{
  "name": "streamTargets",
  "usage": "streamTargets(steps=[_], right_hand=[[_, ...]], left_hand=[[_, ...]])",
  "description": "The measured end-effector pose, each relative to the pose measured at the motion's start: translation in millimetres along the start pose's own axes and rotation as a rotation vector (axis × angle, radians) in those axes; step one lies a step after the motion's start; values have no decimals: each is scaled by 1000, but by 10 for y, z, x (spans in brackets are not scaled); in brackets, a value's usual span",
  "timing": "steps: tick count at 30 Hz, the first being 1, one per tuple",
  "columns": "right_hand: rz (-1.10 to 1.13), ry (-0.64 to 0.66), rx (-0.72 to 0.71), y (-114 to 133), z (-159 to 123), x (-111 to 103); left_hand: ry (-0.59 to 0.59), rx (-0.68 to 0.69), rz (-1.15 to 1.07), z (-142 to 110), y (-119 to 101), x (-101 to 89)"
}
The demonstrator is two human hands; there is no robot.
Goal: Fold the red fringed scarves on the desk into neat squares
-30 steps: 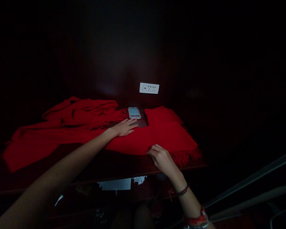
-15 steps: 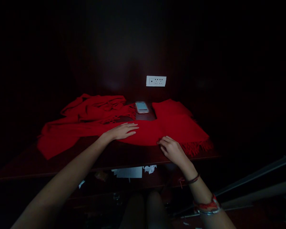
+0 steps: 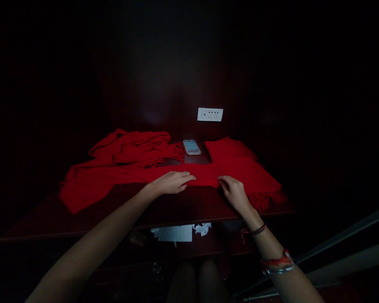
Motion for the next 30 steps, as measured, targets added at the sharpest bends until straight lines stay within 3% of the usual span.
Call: streamTargets(steps=[5,12,19,30], right_hand=[[-74,131,9,72,115,55],[70,247,-242,503,243,216],[38,160,-167,414,258,400],[-106,190,-152,434,233,386]], left_hand=[[-79,23,-104,-18,169,-27],[-109,1,-120,-13,205,-41],[-73,-46,-79,-32,220,-55],[-50,-46,101,-67,136,-113]])
Point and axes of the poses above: each hand's wrist, its own z-axis towards the middle knuckle, its own x-axis out of the palm, y = z × x, the point moved 5 cm from there along z, towards the middle knuckle, and after that the axes turned 3 degrees about -z, right-handed, at the moved point
